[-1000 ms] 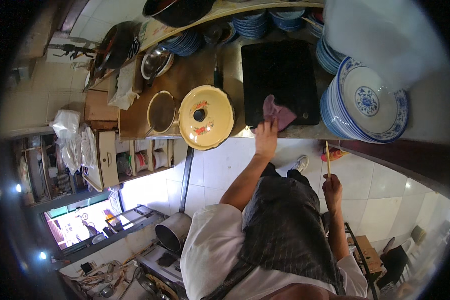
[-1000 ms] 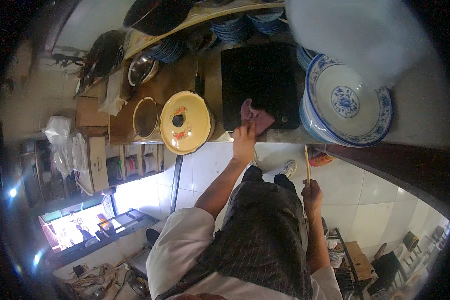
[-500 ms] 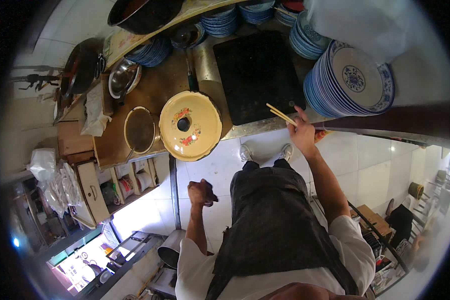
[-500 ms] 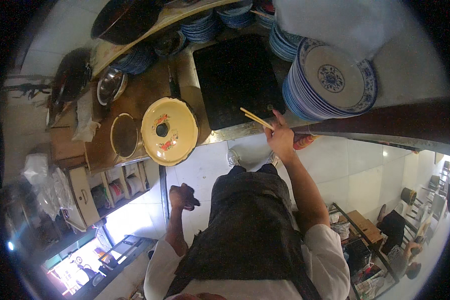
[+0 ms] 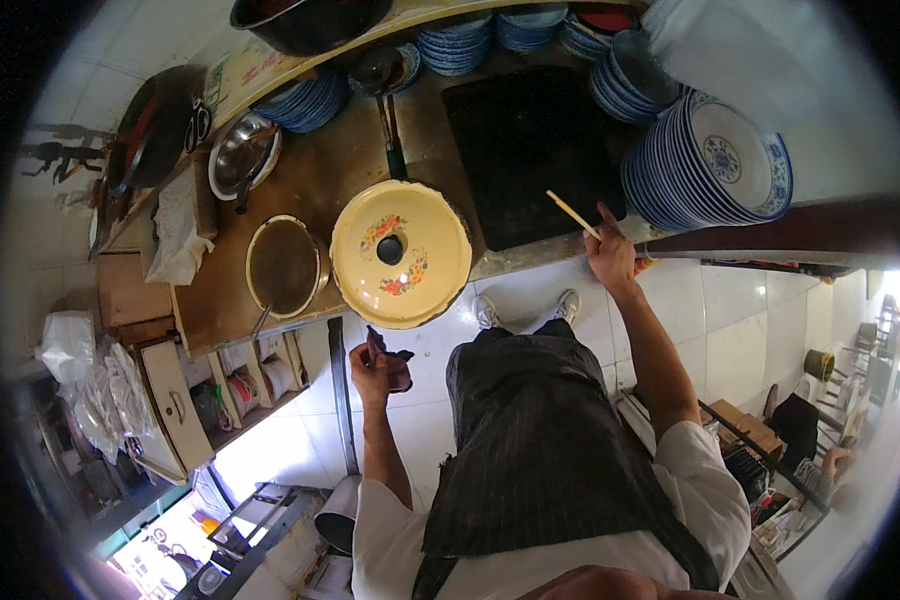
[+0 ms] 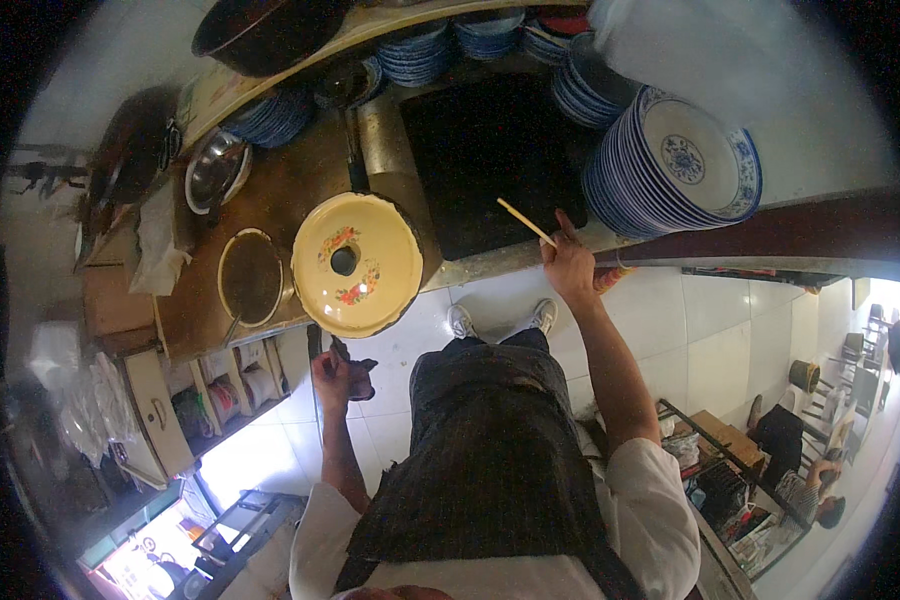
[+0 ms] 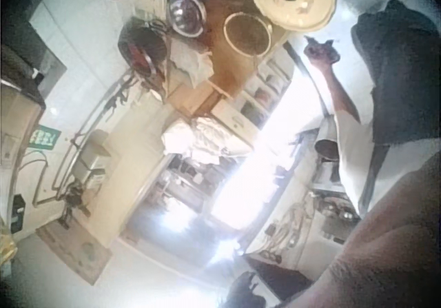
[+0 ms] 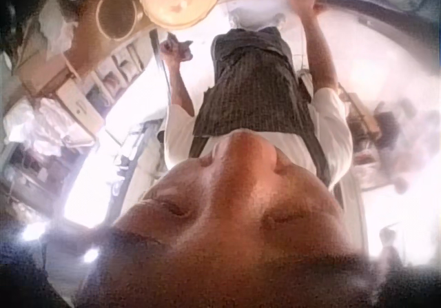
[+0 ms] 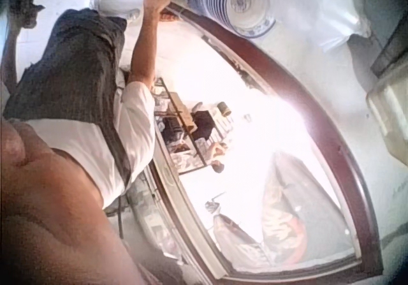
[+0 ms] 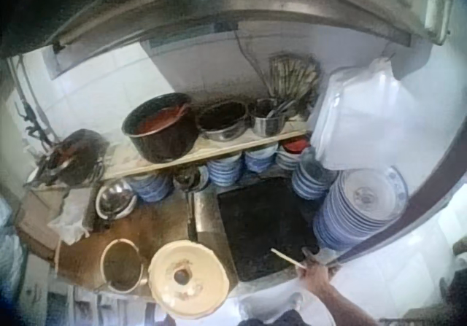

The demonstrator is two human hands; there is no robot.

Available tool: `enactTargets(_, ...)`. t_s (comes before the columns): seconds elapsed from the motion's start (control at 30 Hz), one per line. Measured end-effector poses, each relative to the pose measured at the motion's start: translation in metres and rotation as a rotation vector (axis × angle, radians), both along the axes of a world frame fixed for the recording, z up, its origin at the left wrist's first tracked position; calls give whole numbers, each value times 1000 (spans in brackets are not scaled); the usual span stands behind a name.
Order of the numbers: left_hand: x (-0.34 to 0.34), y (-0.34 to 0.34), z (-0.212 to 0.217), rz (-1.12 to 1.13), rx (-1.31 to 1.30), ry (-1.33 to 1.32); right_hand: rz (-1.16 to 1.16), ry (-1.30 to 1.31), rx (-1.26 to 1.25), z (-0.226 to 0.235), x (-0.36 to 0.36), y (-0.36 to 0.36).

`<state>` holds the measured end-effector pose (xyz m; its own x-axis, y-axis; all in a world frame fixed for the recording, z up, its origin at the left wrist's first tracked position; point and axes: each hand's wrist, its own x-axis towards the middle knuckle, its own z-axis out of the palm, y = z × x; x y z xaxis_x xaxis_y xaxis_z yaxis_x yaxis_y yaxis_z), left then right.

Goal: The person wipes a small stovetop surface and the surrounding counter with a cloth, moves a covered pot, and stirs liquid in a nearby container.

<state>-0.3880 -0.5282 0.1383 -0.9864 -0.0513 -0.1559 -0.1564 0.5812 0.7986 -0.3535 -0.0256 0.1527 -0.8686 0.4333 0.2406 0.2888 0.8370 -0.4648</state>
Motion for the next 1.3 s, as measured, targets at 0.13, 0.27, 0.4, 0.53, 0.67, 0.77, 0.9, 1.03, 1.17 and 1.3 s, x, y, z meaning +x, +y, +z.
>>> enactTargets(0.13,-17,-14,-5,37,326,-4,-65,188,-88,27,-10,-23)
enactTargets(0.27,-61,6,37,127,579,-184,-56,133,-636,47,-35,-72)
enactTargets(0.4,-96,16,39,63,488,-173,25,180,-1014,33,-92,-118)
enactTargets(0.53,-117,23,45,12,608,-227,38,-189,-841,23,-125,-136)
enactTargets(0.67,-130,20,44,26,565,-254,44,-147,-872,13,-135,-149)
enactTargets(0.77,-132,26,51,-34,586,-211,28,-130,-842,9,-136,-148)
enactTargets(0.9,-134,26,51,-29,505,-208,24,-236,-819,41,-137,-149)
enactTargets(1.03,-136,21,53,-95,376,-210,97,30,-390,46,-100,-149)
enactTargets(1.17,-133,22,64,-138,265,-226,103,37,-200,42,-42,-122)
enactTargets(1.3,-133,26,63,-110,333,-253,229,-171,-44,32,-31,-106)
